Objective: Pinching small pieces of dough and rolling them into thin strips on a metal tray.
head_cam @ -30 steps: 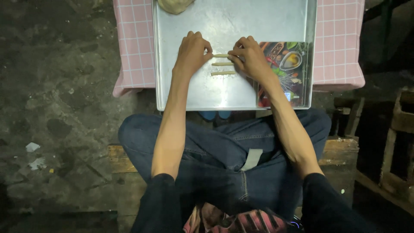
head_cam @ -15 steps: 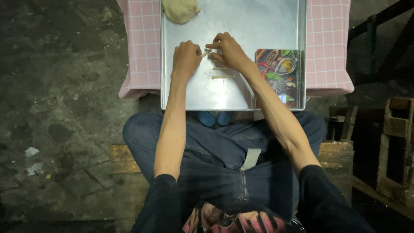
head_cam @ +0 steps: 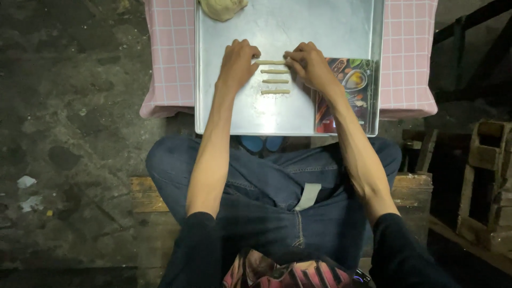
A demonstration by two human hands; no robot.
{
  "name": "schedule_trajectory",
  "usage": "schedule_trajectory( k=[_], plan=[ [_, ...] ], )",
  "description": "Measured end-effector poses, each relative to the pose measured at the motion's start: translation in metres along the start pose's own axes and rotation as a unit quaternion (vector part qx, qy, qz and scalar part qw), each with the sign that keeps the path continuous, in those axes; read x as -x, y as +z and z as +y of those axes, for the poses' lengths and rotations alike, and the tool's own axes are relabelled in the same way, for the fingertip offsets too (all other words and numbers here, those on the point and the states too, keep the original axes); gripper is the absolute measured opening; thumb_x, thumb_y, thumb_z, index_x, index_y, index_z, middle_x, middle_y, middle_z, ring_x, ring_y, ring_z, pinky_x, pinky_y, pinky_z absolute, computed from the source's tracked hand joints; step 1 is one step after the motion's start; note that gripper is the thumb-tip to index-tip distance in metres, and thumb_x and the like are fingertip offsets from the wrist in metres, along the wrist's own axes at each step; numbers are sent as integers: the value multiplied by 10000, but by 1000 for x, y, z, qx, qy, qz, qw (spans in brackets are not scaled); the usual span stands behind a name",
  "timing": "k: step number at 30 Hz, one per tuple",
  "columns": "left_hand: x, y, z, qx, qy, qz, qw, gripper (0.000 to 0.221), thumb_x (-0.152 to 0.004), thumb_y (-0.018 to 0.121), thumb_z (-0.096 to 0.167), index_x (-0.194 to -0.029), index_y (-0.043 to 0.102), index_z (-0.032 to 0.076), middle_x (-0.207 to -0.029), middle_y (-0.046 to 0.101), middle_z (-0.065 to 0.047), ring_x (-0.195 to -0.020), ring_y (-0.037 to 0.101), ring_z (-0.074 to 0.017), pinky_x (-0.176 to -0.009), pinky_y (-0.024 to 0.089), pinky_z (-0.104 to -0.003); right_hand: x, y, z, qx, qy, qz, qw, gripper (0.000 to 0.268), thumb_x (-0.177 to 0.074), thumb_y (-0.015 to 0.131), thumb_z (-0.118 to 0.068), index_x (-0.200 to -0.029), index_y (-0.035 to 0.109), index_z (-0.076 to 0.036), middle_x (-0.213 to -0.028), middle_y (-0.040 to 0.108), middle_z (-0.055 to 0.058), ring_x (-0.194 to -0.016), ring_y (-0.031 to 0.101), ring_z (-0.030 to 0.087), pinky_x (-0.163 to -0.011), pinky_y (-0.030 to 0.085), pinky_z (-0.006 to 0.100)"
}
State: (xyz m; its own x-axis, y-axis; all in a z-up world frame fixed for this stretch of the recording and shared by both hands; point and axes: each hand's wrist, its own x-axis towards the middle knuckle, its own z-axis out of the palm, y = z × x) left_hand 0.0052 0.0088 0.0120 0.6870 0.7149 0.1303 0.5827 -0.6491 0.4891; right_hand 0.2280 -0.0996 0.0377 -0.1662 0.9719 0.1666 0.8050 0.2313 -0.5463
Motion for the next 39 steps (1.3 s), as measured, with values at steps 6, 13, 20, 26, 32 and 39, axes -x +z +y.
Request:
schedule_trajectory(
  k=[6, 13, 20, 26, 32, 39],
  plan=[
    [4, -2, -2, 14, -24, -35, 999, 304, -872, 770, 73, -1175, 753, 73, -1006, 653, -127, -963, 575, -341, -872, 459, -465, 8, -5, -6, -36, 39, 18, 998, 188, -1029, 651, -7, -1178, 755, 44, -976, 692, 172, -921, 548, 317, -807, 448, 436],
    [-3, 5, -2, 7, 9, -6, 1000, 85, -918, 744, 93, -952, 819, 115, -870, 646, -69, -843, 568, -302, -779, 465, -435, 6, 3, 2, -12, 3, 31, 999, 185, -1046, 695, -101, -1146, 780, 29, -957, 591, 126, -926, 509, 283, -807, 444, 411],
    [-4, -1, -3, 11, -4, -13, 1000, 51, -896, 767, 62, -925, 803, 84, -869, 646, -63, -840, 578, -301, -772, 475, -437, 6, 6, 10, -12, -19, 36, 999, 193, -1061, 665, -60, -1199, 769, 26, -965, 568, 132, -932, 489, 290, -796, 437, 405],
    [-1, -5, -7, 32, -21, -41, 998, 235, -856, 736, 38, -1088, 753, 78, -952, 656, -91, -875, 574, -300, -740, 475, -434, 5, -5, 0, -25, 21, 37, 999, 176, -1043, 651, -8, -1173, 760, 43, -967, 667, 144, -947, 529, 296, -807, 452, 401],
    [-5, 3, -12, 7, -28, -50, 998, 217, -857, 708, -2, -1039, 763, 102, -963, 657, -87, -883, 586, -292, -737, 487, -431, 4, -7, -4, -9, 19, 33, 999, 176, -1045, 644, -5, -1167, 763, 39, -943, 668, 160, -932, 534, 307, -790, 460, 411],
    [-7, 3, -2, 2, -10, -29, 1000, 95, -842, 759, -7, -862, 803, 75, -794, 676, -55, -747, 614, -265, -690, 498, -436, 3, 8, -4, -18, -6, 39, 999, 202, -1028, 725, -92, -1182, 767, 31, -958, 542, 106, -950, 482, 277, -816, 444, 400]
  ],
)
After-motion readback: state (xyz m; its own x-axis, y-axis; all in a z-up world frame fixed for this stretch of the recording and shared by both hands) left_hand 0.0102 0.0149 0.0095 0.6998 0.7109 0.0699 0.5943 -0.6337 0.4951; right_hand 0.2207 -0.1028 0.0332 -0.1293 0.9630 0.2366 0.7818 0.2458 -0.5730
